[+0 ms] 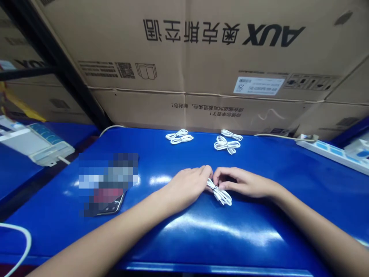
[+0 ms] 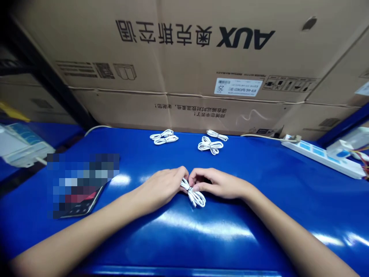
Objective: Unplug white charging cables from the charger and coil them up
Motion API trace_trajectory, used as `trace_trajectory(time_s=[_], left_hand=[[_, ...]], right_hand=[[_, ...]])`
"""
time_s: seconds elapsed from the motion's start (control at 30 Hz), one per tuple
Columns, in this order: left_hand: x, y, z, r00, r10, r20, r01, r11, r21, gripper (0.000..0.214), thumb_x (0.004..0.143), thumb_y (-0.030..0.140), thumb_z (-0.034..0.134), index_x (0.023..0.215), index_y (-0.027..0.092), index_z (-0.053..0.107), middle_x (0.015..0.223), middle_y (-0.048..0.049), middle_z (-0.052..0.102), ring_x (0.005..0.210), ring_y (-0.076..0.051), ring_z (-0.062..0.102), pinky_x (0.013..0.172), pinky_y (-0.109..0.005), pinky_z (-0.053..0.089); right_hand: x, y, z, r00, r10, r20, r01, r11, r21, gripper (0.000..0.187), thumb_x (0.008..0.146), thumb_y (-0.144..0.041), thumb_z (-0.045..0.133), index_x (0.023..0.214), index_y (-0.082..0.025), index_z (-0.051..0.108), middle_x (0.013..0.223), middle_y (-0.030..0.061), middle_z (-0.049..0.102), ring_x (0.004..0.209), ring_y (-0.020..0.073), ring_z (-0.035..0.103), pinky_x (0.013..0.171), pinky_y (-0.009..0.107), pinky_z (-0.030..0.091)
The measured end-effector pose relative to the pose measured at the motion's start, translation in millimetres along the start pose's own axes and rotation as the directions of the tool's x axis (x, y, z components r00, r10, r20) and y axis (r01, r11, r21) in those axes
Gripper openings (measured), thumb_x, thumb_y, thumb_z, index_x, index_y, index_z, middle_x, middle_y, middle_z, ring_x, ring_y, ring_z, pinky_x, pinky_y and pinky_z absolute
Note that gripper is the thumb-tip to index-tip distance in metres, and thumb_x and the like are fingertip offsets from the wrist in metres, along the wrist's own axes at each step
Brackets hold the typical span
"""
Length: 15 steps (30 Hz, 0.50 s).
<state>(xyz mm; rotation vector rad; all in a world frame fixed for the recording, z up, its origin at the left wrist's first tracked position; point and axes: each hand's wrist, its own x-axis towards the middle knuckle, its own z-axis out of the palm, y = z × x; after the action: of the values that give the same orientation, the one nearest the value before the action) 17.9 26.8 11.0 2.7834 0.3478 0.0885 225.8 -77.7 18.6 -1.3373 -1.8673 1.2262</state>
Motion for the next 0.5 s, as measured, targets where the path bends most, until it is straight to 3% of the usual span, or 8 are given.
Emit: trace_trajectory(time_s=[0.1, 0.27, 0.5], left_hand=[[0.5, 1.3, 0.0, 0.999, 0.034, 0.023, -0.035, 0.999, 0.028, 0.016, 0.105, 0.028, 0.039, 0.102, 0.02, 0.052, 0.095, -0.0056, 0.071, 0.082, -0.023, 0.066, 0.071, -0.032, 0.043], [0.2, 7.7, -1.1, 0.996, 0.067, 0.056, -0.069, 0.997, 0.04, 0.013, 0.102, 0.024, 0.041, 0.101, 0.02, 0.053, 0.089, -0.0064, 0.071, 0.078, -0.025, 0.066, 0.067, -0.033, 0.041], [-0.8, 9.8, -4.1, 0.999, 0.027, 0.021, -0.028, 1.0, 0.006, 0.016, 0.104, 0.026, 0.036, 0.11, 0.021, 0.05, 0.098, -0.0049, 0.072, 0.082, -0.024, 0.068, 0.063, -0.032, 0.038]], right_hand=[[-2.3, -3.9, -1.8, 0.997, -0.004, 0.071, 0.005, 1.0, -0.006, 0.022, 0.102, -0.043, 0.053, 0.104, -0.022, 0.058, 0.1, 0.0027, 0.062, 0.087, 0.018, 0.055, 0.08, 0.03, 0.047], [-5.6, -3.5, -5.8, 0.985, 0.01, 0.17, -0.031, 0.992, 0.123, 0.029, 0.1, -0.051, 0.055, 0.096, -0.022, 0.055, 0.097, 0.0018, 0.057, 0.089, 0.0184, 0.052, 0.084, 0.031, 0.046], [-5.3, 0.3, -5.2, 0.991, 0.018, 0.133, -0.061, 0.942, 0.329, 0.031, 0.098, -0.052, 0.057, 0.093, -0.022, 0.055, 0.092, -0.0001, 0.055, 0.083, 0.0161, 0.052, 0.079, 0.028, 0.045]])
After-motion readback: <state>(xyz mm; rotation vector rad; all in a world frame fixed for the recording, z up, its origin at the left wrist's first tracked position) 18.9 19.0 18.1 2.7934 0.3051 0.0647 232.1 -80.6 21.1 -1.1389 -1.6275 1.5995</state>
